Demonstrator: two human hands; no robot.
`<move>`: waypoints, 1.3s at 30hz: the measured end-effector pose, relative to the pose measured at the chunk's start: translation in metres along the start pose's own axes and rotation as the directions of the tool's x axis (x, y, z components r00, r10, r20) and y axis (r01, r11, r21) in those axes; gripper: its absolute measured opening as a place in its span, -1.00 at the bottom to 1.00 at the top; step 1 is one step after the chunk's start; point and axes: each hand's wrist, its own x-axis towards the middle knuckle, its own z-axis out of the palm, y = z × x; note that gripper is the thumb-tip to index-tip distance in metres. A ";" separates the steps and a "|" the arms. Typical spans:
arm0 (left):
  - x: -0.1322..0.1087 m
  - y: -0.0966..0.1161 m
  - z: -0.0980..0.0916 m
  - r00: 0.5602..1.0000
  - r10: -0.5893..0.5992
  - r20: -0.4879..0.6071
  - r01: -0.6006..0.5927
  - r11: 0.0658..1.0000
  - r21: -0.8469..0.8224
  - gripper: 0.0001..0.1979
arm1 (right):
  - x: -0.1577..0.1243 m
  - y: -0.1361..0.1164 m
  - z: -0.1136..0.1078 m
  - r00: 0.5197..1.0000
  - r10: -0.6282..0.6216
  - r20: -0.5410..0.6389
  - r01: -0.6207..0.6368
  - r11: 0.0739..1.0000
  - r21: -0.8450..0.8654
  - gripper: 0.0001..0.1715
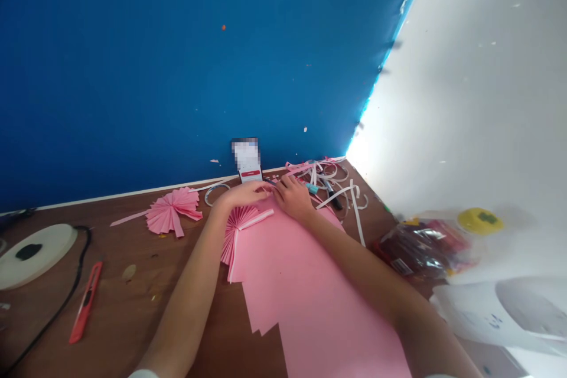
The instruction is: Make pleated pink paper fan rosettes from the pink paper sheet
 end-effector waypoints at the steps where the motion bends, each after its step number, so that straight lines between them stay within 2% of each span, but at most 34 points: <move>1: 0.000 -0.001 0.000 1.000 -0.006 0.020 0.006 1.000 0.004 -0.64 | 0.000 0.000 0.000 1.000 -0.012 -0.003 0.012 1.000 0.009 -0.66; 4: -0.002 -0.002 -0.001 0.996 -0.038 0.075 0.036 0.999 0.018 -0.67 | -0.001 0.000 0.003 0.999 -0.030 0.038 0.028 0.999 0.038 -0.72; 9: -0.008 -0.001 -0.007 0.974 -0.136 0.184 0.125 0.990 0.071 -0.73 | -0.004 0.005 0.010 0.987 0.135 0.088 -0.136 0.991 0.006 -0.75; 13: -0.013 0.006 -0.013 0.970 -0.148 0.195 0.124 0.983 0.133 -0.77 | -0.005 0.009 0.012 0.981 0.189 0.053 -0.191 0.981 0.042 -0.72; 18: -0.015 0.026 -0.008 0.963 -0.188 0.191 0.138 0.960 0.245 -0.63 | -0.004 0.009 0.010 0.974 0.225 0.040 -0.227 0.969 0.093 -0.68; 21: -0.012 0.035 -0.001 0.949 -0.232 0.214 0.146 0.923 0.355 -0.64 | -0.003 0.007 0.008 0.957 0.283 0.071 -0.287 0.957 0.048 -0.66; 24: -0.009 0.038 0.004 0.936 -0.266 0.230 0.157 0.901 0.405 -0.65 | -0.002 0.006 0.006 0.936 0.343 0.073 -0.344 0.939 -0.009 -0.55; 28: -0.007 0.039 0.005 0.931 -0.247 0.267 0.121 0.902 0.415 -0.68 | -0.003 0.006 0.006 0.945 0.325 0.049 -0.325 0.946 0.007 -0.46; 33: -0.004 0.035 0.007 0.922 -0.257 0.292 0.116 0.899 0.423 -0.72 | -0.004 0.007 0.010 0.969 0.246 -0.007 -0.244 0.964 0.106 -0.65; 39: -0.003 0.023 0.007 0.936 -0.199 0.292 0.076 0.921 0.382 -0.70 | -0.003 0.010 0.008 0.984 0.156 -0.081 -0.131 0.958 0.254 -0.69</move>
